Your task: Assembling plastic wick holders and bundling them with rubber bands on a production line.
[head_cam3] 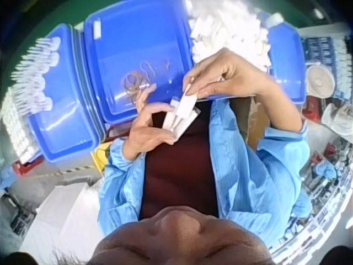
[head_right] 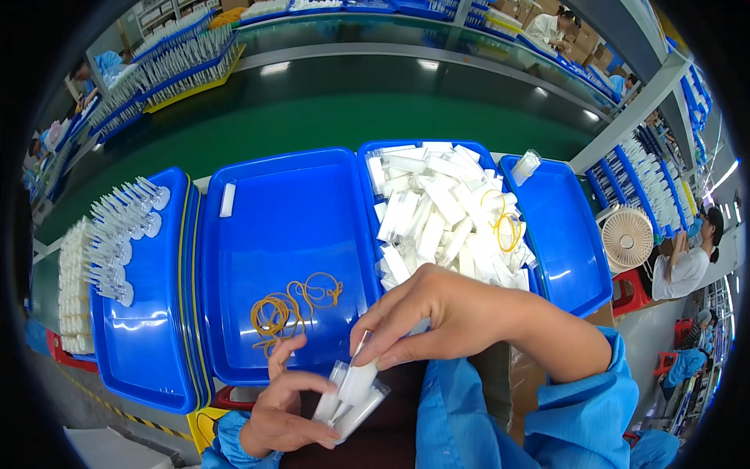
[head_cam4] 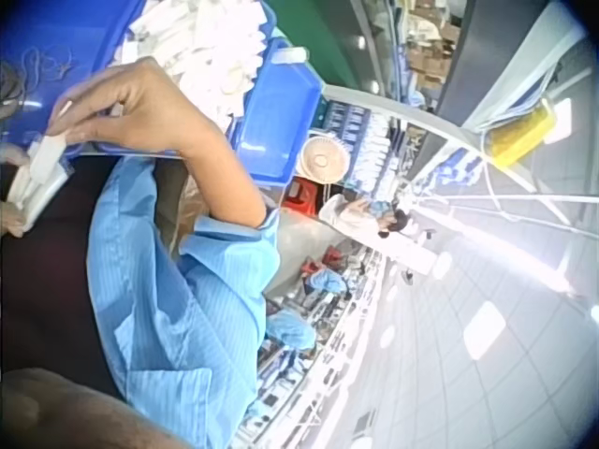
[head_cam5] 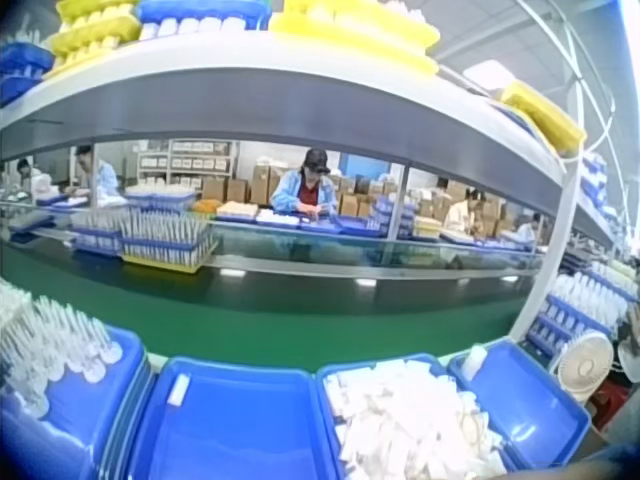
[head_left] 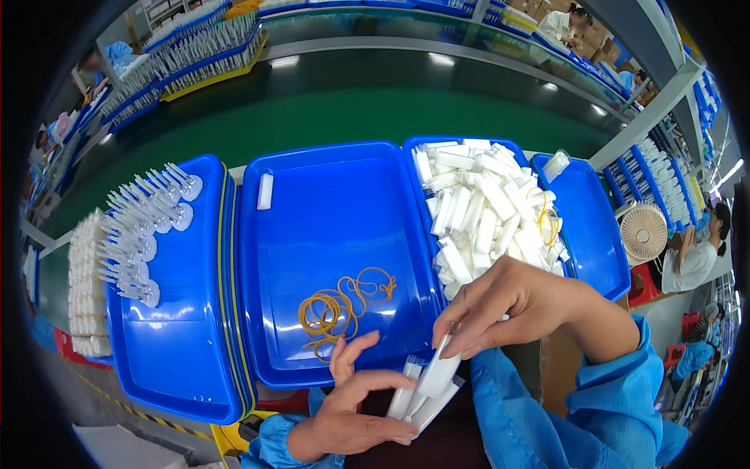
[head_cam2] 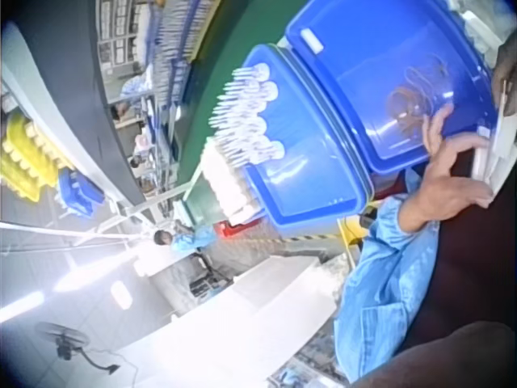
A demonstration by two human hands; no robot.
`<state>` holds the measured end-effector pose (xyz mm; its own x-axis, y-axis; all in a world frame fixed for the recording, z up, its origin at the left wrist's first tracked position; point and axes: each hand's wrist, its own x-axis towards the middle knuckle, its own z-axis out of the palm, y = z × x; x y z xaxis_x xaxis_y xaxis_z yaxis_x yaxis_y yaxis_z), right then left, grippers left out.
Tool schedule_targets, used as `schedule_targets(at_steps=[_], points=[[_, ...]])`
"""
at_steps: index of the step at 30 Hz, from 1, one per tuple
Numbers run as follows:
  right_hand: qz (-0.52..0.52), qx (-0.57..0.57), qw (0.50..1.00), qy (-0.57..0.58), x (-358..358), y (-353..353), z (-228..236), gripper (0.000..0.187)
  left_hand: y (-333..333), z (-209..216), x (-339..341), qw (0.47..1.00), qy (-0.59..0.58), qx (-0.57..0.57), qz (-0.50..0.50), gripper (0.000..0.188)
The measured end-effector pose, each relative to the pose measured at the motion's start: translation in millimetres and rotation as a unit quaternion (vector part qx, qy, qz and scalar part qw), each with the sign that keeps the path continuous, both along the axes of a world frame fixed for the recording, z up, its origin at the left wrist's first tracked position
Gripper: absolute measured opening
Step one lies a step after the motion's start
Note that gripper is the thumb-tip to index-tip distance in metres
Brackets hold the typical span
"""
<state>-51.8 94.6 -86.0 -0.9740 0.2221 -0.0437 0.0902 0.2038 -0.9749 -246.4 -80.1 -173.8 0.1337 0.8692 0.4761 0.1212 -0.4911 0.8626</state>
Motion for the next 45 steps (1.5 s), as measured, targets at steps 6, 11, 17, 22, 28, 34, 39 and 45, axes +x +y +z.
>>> schedule_targets(at_steps=[6,11,17,22,28,34,39,45], points=[[-0.018,-0.046,0.998,0.028,8,-17,-12,0.023,-8,-1,16,0.977,-0.188,-0.079,0.055,0.039],[-0.051,-0.005,0.998,0.049,9,-23,-15,0.022,-10,-16,5,0.996,-0.059,-0.056,0.030,0.073],[-0.030,-0.029,0.998,0.052,4,-29,-16,0.022,-10,-19,5,1.000,-0.015,-0.018,0.005,0.077],[-0.008,-0.052,0.996,0.069,-6,-45,-26,0.023,0,-25,4,0.991,-0.050,0.112,0.058,0.060],[0.004,-0.004,0.996,0.092,-10,-50,-22,0.019,-16,-21,5,0.989,-0.120,0.056,0.067,0.071],[0.119,0.131,0.947,0.269,-34,-68,-15,0.023,-24,16,4,0.695,-0.519,-0.373,-0.331,0.128],[0.119,0.107,0.972,0.172,-54,-55,-13,0.032,-21,2,-7,0.792,-0.388,-0.385,-0.272,0.064],[-0.027,0.469,0.882,-0.040,-99,16,-59,0.015,-16,-4,-1,0.829,-0.451,-0.276,-0.182,0.021]])
